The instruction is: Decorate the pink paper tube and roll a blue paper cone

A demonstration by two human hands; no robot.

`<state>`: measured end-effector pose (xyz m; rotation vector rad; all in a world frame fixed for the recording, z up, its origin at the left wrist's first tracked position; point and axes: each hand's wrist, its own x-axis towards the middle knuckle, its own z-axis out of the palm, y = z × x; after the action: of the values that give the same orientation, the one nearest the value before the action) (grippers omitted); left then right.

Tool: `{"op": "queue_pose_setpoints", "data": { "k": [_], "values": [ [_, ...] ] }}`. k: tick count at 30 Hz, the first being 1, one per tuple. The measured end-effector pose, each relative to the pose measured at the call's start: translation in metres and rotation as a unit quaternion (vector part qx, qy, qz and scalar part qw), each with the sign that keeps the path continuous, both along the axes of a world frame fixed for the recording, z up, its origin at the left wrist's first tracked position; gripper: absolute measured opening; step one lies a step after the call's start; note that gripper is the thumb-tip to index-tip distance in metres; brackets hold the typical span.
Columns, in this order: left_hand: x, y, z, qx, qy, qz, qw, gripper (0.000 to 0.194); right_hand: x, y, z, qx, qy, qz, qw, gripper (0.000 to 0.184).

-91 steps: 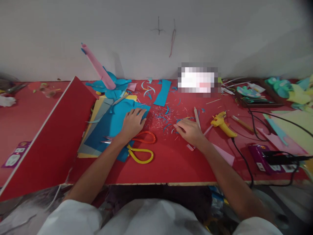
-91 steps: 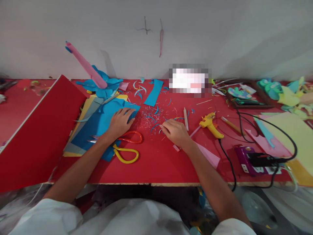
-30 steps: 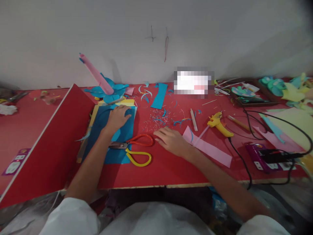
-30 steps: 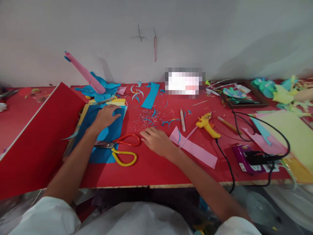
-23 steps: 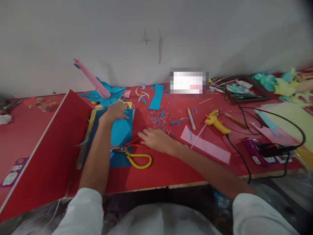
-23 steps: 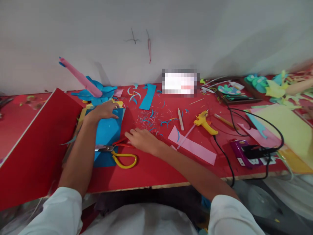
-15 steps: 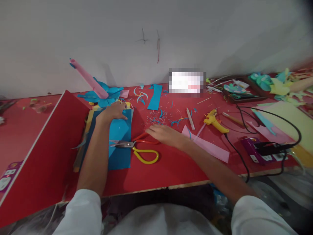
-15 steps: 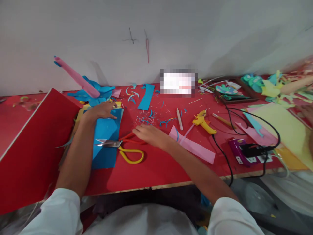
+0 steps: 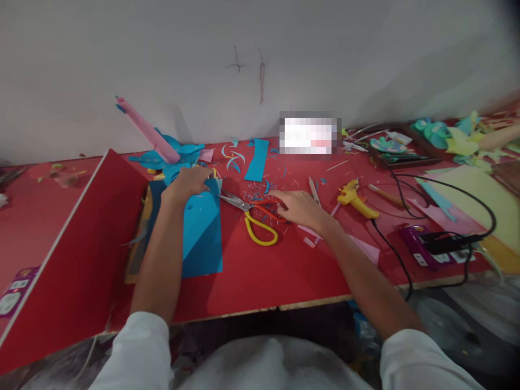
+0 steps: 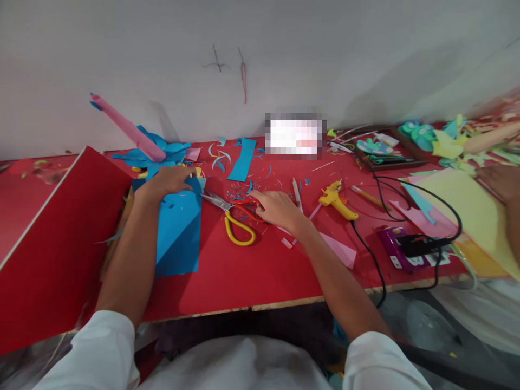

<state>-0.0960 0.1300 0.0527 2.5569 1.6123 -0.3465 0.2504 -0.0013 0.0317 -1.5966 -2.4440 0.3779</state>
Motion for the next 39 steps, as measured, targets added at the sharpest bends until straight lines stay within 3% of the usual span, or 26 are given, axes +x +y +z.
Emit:
{"op": "queue_pose_setpoints", "data": {
  "k": [9,16,19,21,24,27,30,34,36,39],
  "values": [
    [-0.006,-0.022,0.041,0.101,0.027,0.017,0.994,0.044,0.015,0.010,-0.007,0.005,0.064,-0.035,0.997,0.039],
    [0.020,-0.062,0.092,0.205,-0.032,-0.027,0.978,0.034,-0.016,0.002,-0.016,-0.011,0.128,-0.014,0.992,0.034],
    [0.034,-0.080,0.109,0.235,-0.058,-0.022,0.970,0.041,-0.034,-0.004,-0.026,-0.032,0.137,-0.030,0.990,0.039],
    [0.041,-0.087,0.116,0.243,-0.070,-0.026,0.967,0.046,-0.045,-0.009,-0.032,-0.054,0.156,-0.001,0.986,0.040],
    [0.045,-0.089,0.121,0.232,-0.083,-0.040,0.968,0.045,-0.054,-0.014,-0.033,-0.080,0.178,0.078,0.978,0.037],
    [0.046,-0.087,0.122,0.215,-0.113,-0.089,0.966,0.042,-0.053,-0.015,-0.027,-0.046,0.244,0.053,0.967,0.036],
    [0.054,-0.089,0.118,0.208,-0.138,-0.152,0.956,0.038,-0.048,-0.013,-0.022,-0.014,0.351,0.027,0.936,0.044],
    [0.084,-0.100,0.106,0.212,-0.144,-0.227,0.939,0.037,-0.057,-0.014,-0.029,-0.051,0.452,0.056,0.889,0.065],
    [0.102,-0.108,0.098,0.198,-0.148,-0.285,0.926,0.038,-0.066,-0.015,-0.037,-0.064,0.463,0.024,0.884,0.056],
    [0.127,-0.121,0.092,0.209,-0.190,-0.361,0.889,0.034,-0.070,-0.016,-0.047,-0.026,0.447,-0.098,0.889,0.040]
  ]
}}
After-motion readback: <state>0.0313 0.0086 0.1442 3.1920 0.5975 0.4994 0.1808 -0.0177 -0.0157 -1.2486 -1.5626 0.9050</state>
